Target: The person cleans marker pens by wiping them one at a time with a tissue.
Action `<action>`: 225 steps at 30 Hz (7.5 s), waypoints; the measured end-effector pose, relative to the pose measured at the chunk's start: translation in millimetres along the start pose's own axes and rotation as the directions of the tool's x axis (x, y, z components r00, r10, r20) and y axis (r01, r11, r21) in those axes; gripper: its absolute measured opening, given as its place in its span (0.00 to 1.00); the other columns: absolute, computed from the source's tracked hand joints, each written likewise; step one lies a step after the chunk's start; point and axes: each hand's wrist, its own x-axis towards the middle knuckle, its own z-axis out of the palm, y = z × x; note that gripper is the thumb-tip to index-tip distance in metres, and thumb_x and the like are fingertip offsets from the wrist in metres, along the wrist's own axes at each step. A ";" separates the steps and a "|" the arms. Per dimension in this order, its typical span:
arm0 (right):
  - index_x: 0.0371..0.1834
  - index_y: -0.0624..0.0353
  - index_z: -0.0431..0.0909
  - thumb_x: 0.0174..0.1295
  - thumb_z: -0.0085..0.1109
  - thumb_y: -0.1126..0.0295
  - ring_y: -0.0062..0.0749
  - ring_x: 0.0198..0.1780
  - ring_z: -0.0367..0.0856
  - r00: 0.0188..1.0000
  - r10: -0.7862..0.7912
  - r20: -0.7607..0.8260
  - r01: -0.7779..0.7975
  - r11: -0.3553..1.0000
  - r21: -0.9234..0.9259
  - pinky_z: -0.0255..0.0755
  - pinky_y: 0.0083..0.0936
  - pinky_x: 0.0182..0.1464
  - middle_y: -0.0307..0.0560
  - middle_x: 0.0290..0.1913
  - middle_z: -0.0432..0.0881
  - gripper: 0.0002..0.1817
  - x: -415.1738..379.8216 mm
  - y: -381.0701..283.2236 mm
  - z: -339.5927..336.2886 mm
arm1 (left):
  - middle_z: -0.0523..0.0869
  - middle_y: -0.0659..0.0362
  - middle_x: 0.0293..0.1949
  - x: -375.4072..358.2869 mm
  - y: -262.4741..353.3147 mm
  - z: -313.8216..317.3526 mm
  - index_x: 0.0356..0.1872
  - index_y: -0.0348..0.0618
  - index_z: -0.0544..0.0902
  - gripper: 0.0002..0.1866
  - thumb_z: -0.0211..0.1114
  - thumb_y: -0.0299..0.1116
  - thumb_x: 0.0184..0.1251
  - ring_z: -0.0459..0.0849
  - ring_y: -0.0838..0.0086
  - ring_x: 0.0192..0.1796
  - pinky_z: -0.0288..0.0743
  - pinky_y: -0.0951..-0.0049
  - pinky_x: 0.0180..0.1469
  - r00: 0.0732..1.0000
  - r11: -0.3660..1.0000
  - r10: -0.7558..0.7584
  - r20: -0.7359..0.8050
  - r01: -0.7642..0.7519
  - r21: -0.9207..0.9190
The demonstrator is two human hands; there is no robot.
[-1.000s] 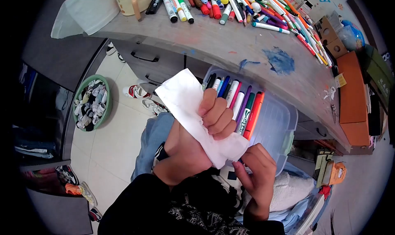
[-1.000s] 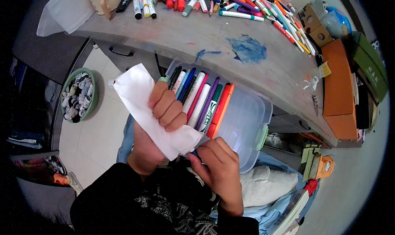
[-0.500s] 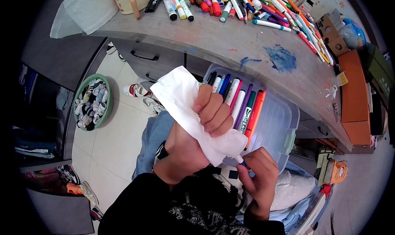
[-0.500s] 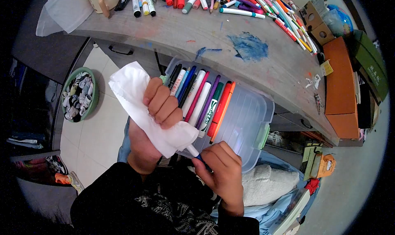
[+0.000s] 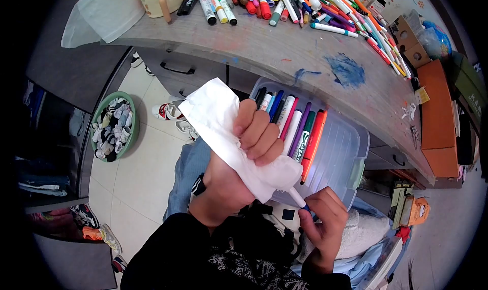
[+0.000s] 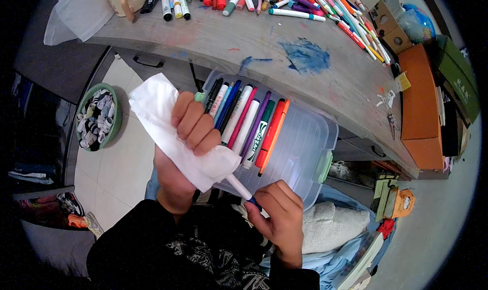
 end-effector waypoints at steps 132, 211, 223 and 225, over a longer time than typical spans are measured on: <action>0.40 0.68 0.71 0.66 0.57 0.58 0.28 0.25 0.72 0.805 -0.005 -0.593 0.208 0.938 0.275 0.65 0.19 0.23 0.49 0.29 0.75 0.19 31.3 -1.5 -4.3 | 0.75 0.49 0.61 5.2 -19.1 6.4 0.68 0.37 0.65 0.31 0.47 0.52 0.76 0.75 0.59 0.64 0.67 0.57 0.69 0.993 0.971 -0.066 -0.093 0.086 0.223; 0.29 0.60 0.77 0.50 0.71 0.72 0.39 0.23 0.78 0.994 -0.109 -0.024 0.107 0.990 -0.088 0.71 0.30 0.25 0.46 0.27 0.77 0.10 12.2 5.7 11.0 | 0.55 0.70 0.15 2.1 -17.3 3.1 0.20 0.54 0.60 0.25 0.32 0.47 0.82 0.51 0.81 0.18 0.52 0.76 0.26 0.985 0.984 -0.170 0.012 0.169 0.059; 0.22 0.61 0.75 0.50 0.68 0.67 0.37 0.19 0.73 0.977 -0.166 -0.135 0.152 0.982 -0.110 0.65 0.28 0.22 0.44 0.19 0.71 0.12 5.2 7.8 12.6 | 0.55 0.70 0.15 2.3 -13.4 1.8 0.21 0.53 0.60 0.25 0.31 0.48 0.82 0.51 0.81 0.18 0.53 0.77 0.26 0.994 0.995 -0.094 0.058 0.091 0.053; 0.21 0.61 0.75 0.53 0.64 0.62 0.38 0.17 0.71 0.965 -0.163 -0.207 0.146 0.985 -0.095 0.63 0.28 0.22 0.45 0.17 0.71 0.15 3.9 8.9 15.1 | 0.55 0.70 0.16 2.5 -13.9 2.3 0.21 0.53 0.60 0.25 0.30 0.48 0.82 0.52 0.81 0.18 0.53 0.77 0.26 0.994 0.994 -0.085 0.067 0.080 0.071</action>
